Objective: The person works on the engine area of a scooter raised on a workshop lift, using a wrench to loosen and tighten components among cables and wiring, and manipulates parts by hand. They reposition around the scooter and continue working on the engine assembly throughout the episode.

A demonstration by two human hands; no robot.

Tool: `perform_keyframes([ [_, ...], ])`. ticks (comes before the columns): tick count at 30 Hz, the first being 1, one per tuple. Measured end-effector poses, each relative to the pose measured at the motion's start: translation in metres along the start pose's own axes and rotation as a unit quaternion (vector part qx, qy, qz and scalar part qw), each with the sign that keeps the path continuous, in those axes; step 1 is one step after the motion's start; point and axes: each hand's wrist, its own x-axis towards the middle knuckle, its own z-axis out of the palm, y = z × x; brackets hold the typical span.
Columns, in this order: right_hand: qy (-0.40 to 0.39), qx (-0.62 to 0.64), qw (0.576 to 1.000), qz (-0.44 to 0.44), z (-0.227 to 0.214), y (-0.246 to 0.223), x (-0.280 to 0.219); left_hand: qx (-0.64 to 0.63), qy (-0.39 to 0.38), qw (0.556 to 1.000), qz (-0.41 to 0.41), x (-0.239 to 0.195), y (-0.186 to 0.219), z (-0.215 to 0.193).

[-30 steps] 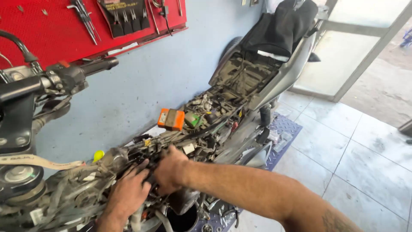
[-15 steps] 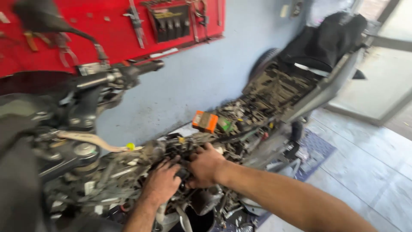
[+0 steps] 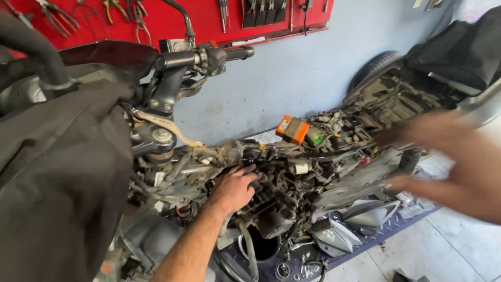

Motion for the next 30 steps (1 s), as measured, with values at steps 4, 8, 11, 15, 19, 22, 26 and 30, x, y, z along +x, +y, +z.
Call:
perform_keyframes([
  [4, -0.188, -0.025, 0.982, 0.024, 0.096, -0.073, 0.056, -0.002, -0.019, 1.000, -0.009, 0.000, 0.010, -0.003],
  [8, -0.308, -0.023, 0.951, 0.024, 0.177, -0.086, 0.095, 0.024, -0.045, 0.998, -0.038, -0.003, 0.008, 0.000],
  [11, -0.346, -0.042, 0.937, 0.023, 0.191, -0.100, 0.109, 0.026, -0.035, 0.998, -0.033, 0.003, 0.006, 0.000],
  [15, -0.382, -0.113, 0.916, -0.051, 0.190, -0.119, 0.106, -0.005, -0.020, 0.999, -0.032, -0.004, 0.007, 0.000],
  [19, -0.376, -0.170, 0.911, 0.005, 0.173, -0.100, 0.123, 0.013, 0.020, 0.999, 0.025, -0.001, 0.001, 0.007],
  [22, -0.325, -0.175, 0.926, 0.083, 0.178, -0.097, 0.121, -0.006, -0.002, 1.000, 0.015, 0.003, 0.005, 0.008],
  [26, -0.356, -0.129, 0.925, -0.008, 0.199, -0.098, 0.119, -0.007, -0.004, 1.000, 0.019, -0.003, 0.002, 0.010],
  [30, -0.318, -0.175, 0.932, 0.012, 0.201, -0.093, 0.126, -0.002, 0.003, 1.000, 0.018, 0.002, 0.003, 0.002],
])
